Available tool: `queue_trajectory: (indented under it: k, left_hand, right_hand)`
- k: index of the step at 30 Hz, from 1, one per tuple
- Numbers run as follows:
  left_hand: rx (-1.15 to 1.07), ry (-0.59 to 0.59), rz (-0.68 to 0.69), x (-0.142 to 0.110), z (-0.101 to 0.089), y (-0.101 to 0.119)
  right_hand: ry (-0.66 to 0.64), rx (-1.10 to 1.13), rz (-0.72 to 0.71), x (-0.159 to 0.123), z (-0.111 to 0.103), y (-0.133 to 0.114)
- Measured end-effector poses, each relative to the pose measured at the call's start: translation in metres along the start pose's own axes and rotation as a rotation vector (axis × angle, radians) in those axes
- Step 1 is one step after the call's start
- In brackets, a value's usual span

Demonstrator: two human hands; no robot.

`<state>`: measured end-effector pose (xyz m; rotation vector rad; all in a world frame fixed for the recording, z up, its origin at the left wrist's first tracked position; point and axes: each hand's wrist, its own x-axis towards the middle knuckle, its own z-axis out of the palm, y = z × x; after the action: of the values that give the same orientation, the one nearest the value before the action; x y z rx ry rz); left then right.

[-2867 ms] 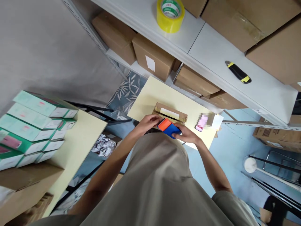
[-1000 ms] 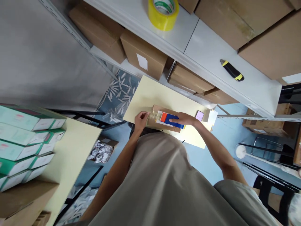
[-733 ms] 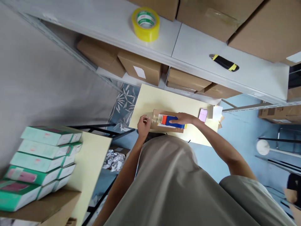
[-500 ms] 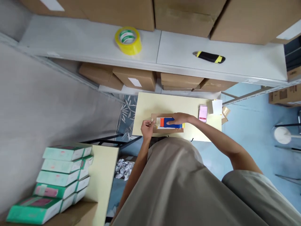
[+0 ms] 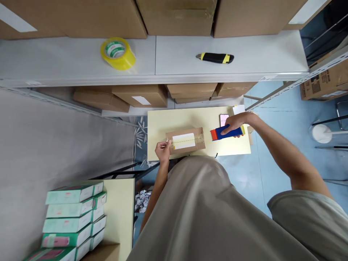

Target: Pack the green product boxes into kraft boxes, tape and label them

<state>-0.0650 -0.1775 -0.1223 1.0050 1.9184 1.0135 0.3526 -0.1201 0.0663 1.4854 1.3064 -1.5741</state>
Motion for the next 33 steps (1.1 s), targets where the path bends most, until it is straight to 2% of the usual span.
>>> queue_trajectory:
  k: [5, 9, 15, 21, 25, 27, 29, 33]
  left_hand:
    - [0.015, 0.003, 0.043, -0.002, 0.001, 0.0]
    - [0.043, 0.005, 0.063, -0.002, 0.0, -0.003]
    - [0.028, 0.005, 0.068, -0.001, 0.0, 0.0]
    - [0.005, -0.001, 0.038, 0.003, 0.0, 0.001]
    - [0.017, -0.032, 0.066, 0.004, -0.007, 0.004]
    - [-0.004, -0.022, 0.11, 0.004, -0.007, 0.019]
    - [-0.072, -0.034, 0.22, 0.001, -0.003, 0.05]
    - [-0.16, -0.197, 0.62, -0.007, 0.012, 0.152]
  right_hand:
    - [0.133, -0.138, 0.115, 0.031, 0.025, -0.022]
    - [0.238, -0.179, 0.137, 0.048, 0.049, -0.04]
    - [0.533, -0.334, 0.146, 0.053, 0.078, -0.052]
    - [0.652, -0.328, 0.181, 0.066, 0.108, -0.057]
    - [0.726, -0.334, 0.199, 0.059, 0.113, -0.059]
    - [0.793, -0.318, 0.171, 0.045, 0.105, -0.063]
    - [0.869, -0.26, 0.095, 0.026, 0.088, -0.072]
    - [1.096, -0.183, -0.053, -0.022, 0.042, -0.113]
